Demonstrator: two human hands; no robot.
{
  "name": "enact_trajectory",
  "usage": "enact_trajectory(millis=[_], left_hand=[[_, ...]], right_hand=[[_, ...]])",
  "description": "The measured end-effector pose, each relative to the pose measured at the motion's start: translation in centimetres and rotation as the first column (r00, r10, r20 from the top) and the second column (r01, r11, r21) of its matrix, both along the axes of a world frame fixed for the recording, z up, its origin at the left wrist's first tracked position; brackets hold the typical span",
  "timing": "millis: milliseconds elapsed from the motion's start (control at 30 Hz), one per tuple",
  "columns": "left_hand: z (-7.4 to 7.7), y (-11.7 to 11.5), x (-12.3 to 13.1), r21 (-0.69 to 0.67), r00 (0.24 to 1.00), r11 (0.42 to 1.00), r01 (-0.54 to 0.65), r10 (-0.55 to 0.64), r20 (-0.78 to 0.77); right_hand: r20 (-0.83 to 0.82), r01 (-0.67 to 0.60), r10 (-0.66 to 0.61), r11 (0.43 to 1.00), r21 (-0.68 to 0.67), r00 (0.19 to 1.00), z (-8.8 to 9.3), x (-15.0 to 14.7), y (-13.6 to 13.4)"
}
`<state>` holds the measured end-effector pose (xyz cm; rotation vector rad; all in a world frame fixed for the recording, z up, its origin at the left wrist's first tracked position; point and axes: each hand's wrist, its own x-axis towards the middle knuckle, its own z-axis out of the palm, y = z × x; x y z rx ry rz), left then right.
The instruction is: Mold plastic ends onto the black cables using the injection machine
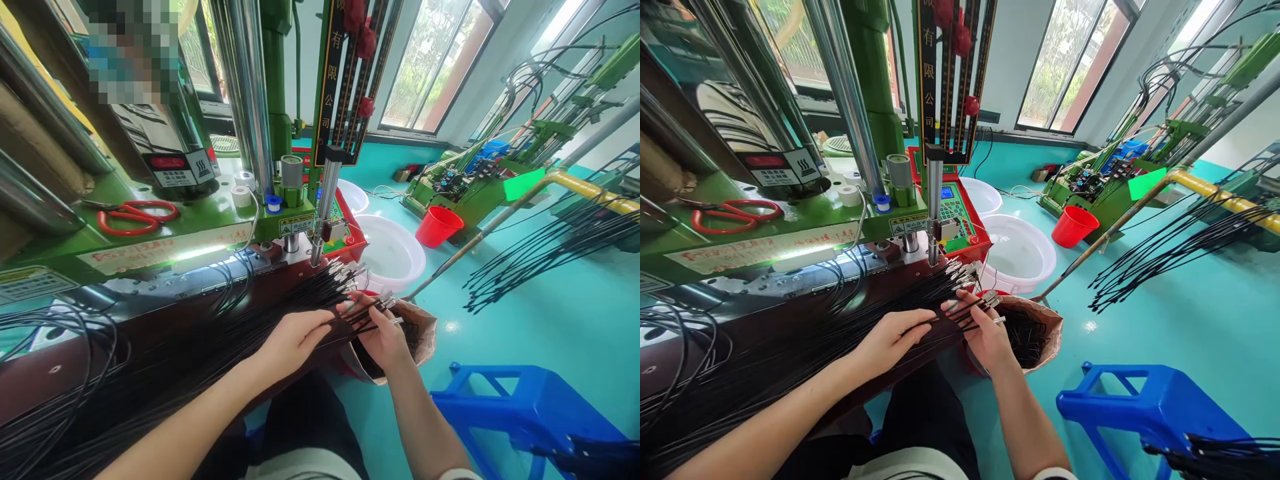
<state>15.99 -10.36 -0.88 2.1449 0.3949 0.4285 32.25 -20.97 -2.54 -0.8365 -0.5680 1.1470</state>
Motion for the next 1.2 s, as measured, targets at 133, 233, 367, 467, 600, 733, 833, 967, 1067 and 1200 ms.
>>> enact_trajectory(millis=[133, 233, 367, 467, 600, 733, 833, 967, 1067, 1200], left_hand=[[0.1, -0.1, 0.0, 0.034, 0.999, 0.999, -0.034, 0.033, 0.024], [0.0, -0.1, 0.3, 0.058, 0.998, 0.996, -0.066, 0.065, 0.021], [-0.2, 0.1, 0.8, 0.031, 1.0, 1.0, -0.006, 0.006, -0.001], [0.0, 0.6, 0.7, -0.083, 0.999, 0.995, -0.047, 0.045, -0.021], [0.7, 1.8, 0.2, -0.195, 0.99, 0.981, 0.006, -0.033, -0.138], [0.9, 2.8, -0.7, -0.263, 0.954, 0.963, 0.066, -0.138, -0.265], [0.8, 3.2, -1.5, -0.347, 0.924, 0.933, 0.089, -0.207, -0.321], [1.3, 3.1, -2.0, -0.439, 0.92, 0.89, 0.123, -0.268, -0.285], [2.1, 2.3, -1.4, -0.587, 0.915, 0.775, 0.235, -0.38, -0.135], [1.1, 0.1, 0.3, -0.777, 0.956, 0.57, 0.266, -0.258, 0.138]], right_hand=[[0.032, 0.015, -0.017, 0.997, 0.071, 0.999, 0.9, -0.8, -0.8], [0.054, 0.055, -0.06, 0.994, 0.091, 0.997, 1.5, -1.2, -0.6], [0.041, 0.174, -0.175, 0.984, 0.025, 0.984, 1.8, -1.4, 0.9], [-0.007, 0.177, -0.177, 0.984, 0.023, 0.984, 1.7, -1.2, 1.7], [-0.116, 0.195, -0.187, 0.979, 0.06, 0.976, 1.2, -1.0, 2.2], [-0.144, 0.287, -0.272, 0.953, 0.098, 0.952, 1.0, -1.2, 2.8], [-0.097, 0.301, -0.291, 0.948, 0.105, 0.952, 1.4, -1.2, 3.0], [0.036, 0.181, -0.183, 0.983, 0.036, 0.983, 2.5, -0.8, 2.7], [0.144, 0.08, -0.083, 0.997, 0.021, 0.986, 2.9, -0.7, 2.5], [0.226, -0.223, 0.245, 0.968, -0.116, 0.943, 1.9, -1.4, 2.7]])
